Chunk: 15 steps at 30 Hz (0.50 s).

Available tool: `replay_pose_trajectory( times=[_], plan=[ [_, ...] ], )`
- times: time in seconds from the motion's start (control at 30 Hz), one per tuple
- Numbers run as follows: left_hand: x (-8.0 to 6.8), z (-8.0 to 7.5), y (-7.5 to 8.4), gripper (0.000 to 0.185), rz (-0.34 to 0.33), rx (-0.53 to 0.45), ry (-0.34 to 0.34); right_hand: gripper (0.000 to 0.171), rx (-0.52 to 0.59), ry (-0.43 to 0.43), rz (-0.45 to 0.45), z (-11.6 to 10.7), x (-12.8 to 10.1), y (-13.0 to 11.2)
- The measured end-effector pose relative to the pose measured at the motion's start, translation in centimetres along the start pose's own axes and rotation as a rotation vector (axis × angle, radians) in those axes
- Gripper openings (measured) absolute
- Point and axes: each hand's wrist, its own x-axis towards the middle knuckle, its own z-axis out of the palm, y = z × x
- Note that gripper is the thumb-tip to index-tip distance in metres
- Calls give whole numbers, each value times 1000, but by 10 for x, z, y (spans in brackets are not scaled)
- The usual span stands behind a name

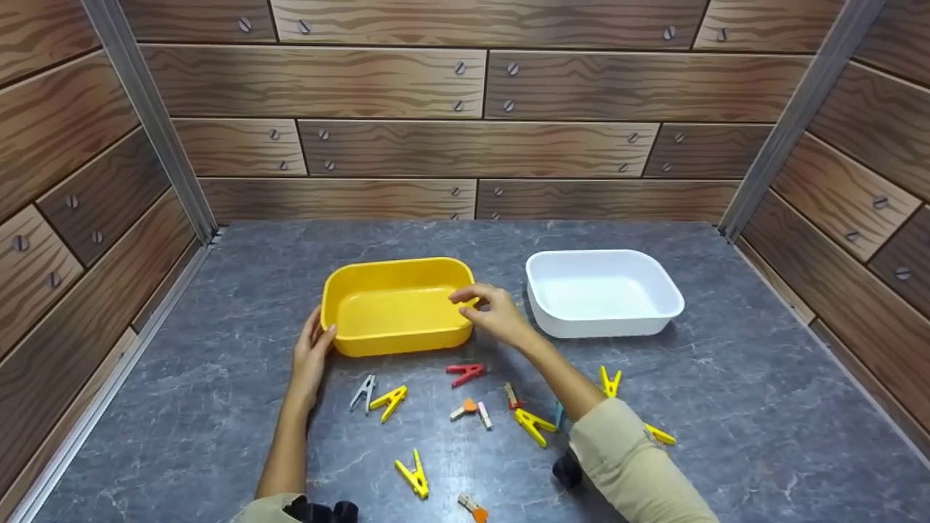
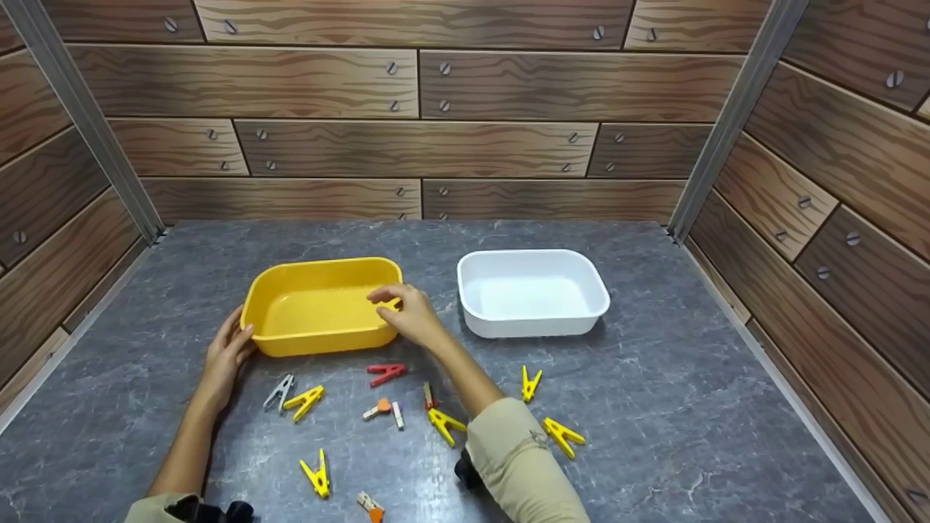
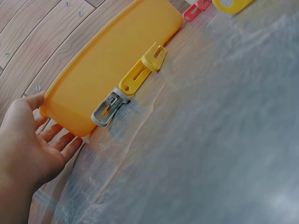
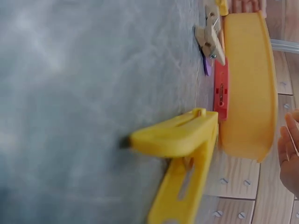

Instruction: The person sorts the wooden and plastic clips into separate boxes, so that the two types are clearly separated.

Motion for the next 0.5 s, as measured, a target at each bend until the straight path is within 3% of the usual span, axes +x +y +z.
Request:
replay_pose_trajectory(
  times=[0.2,0.5],
  plan=[
    [0,0,0,54,-5,12,-6,18,50,-47,-48,-10,-26,-36],
    [-3,1,1,54,18,-21,-24,22,52,-175,21,-17,-52,-42]
  ],
)
